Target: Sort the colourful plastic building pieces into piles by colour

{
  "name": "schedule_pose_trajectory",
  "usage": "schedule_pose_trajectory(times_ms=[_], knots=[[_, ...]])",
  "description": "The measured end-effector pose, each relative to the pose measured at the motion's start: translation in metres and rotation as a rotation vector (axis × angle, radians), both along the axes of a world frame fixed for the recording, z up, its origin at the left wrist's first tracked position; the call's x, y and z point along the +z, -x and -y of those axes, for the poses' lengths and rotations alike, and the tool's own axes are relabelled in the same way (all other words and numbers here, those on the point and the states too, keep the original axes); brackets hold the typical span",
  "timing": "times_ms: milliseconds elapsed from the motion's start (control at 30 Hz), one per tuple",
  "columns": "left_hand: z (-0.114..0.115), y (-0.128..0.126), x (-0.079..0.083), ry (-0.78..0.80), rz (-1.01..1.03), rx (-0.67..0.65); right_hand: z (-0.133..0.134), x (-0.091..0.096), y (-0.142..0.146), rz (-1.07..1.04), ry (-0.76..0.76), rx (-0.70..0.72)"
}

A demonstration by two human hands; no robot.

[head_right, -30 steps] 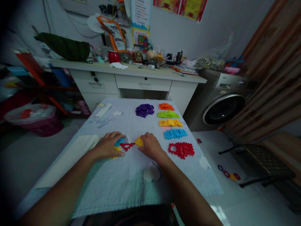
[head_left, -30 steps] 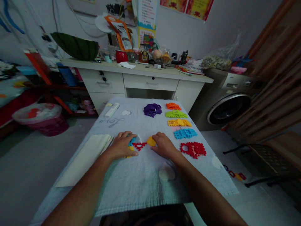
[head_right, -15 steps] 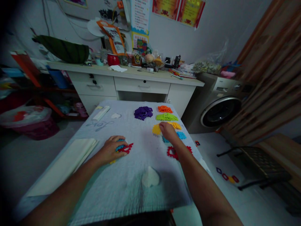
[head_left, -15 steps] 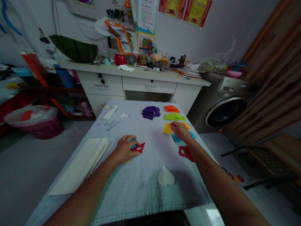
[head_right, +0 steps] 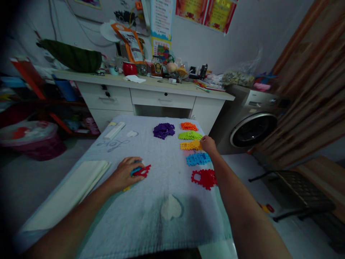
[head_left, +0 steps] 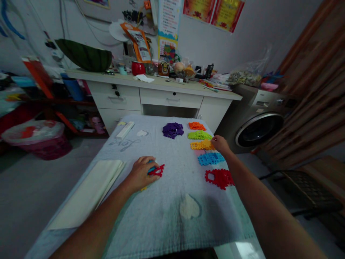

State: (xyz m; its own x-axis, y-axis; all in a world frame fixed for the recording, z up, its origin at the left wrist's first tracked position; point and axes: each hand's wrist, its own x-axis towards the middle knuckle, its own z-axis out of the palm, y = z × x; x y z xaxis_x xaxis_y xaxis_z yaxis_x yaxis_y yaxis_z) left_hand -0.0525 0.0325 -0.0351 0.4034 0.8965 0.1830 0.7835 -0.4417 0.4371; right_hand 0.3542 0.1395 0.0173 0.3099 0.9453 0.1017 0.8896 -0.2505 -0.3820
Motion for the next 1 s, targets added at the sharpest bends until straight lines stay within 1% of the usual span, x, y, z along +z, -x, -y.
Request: schedule_pose_trajectory(times_ms=[100, 167, 200, 267, 300, 367, 467, 500, 567, 667, 800, 900, 1000], knots=[[-0.001, 0.001, -0.003, 0.013, -0.006, -0.006, 0.009, 0.004, 0.010, 0.096, -0.033, -0.004], [-0.001, 0.002, -0.003, 0.022, -0.013, -0.007, 0.016, 0.009, 0.022, 0.116, -0.094, 0.035], [-0.001, 0.003, -0.002, 0.032, -0.020, -0.004, 0.019, 0.011, 0.031, 0.113, -0.127, 0.077], [0.000, 0.005, 0.001, 0.070, -0.047, 0.012, 0.029, 0.013, 0.054, 0.076, -0.148, 0.230], [0.000, 0.006, 0.004, 0.097, -0.062, 0.021, 0.034, 0.013, 0.068, 0.046, -0.127, 0.337], [0.002, 0.009, 0.009, 0.149, -0.082, 0.040, 0.048, 0.011, 0.099, -0.016, -0.033, 0.591], [0.004, 0.013, 0.014, 0.189, -0.090, 0.050, 0.070, 0.002, 0.144, -0.050, 0.070, 0.902], [0.004, 0.015, 0.015, 0.192, -0.089, 0.049, 0.077, -0.001, 0.157, -0.056, 0.085, 0.972], [0.003, 0.018, 0.015, 0.187, -0.080, 0.044, 0.088, -0.008, 0.180, -0.051, 0.063, 1.061], [0.002, 0.021, 0.012, 0.151, -0.043, 0.012, 0.098, -0.016, 0.202, -0.015, 0.025, 1.104], [0.000, 0.021, 0.011, 0.106, -0.019, -0.005, 0.102, -0.018, 0.212, 0.028, 0.040, 1.090], [0.001, 0.019, 0.012, 0.100, -0.022, 0.006, 0.102, -0.015, 0.207, 0.055, 0.053, 1.070], [0.001, 0.016, 0.012, 0.089, -0.026, 0.006, 0.101, -0.007, 0.188, 0.063, 0.049, 1.022]])
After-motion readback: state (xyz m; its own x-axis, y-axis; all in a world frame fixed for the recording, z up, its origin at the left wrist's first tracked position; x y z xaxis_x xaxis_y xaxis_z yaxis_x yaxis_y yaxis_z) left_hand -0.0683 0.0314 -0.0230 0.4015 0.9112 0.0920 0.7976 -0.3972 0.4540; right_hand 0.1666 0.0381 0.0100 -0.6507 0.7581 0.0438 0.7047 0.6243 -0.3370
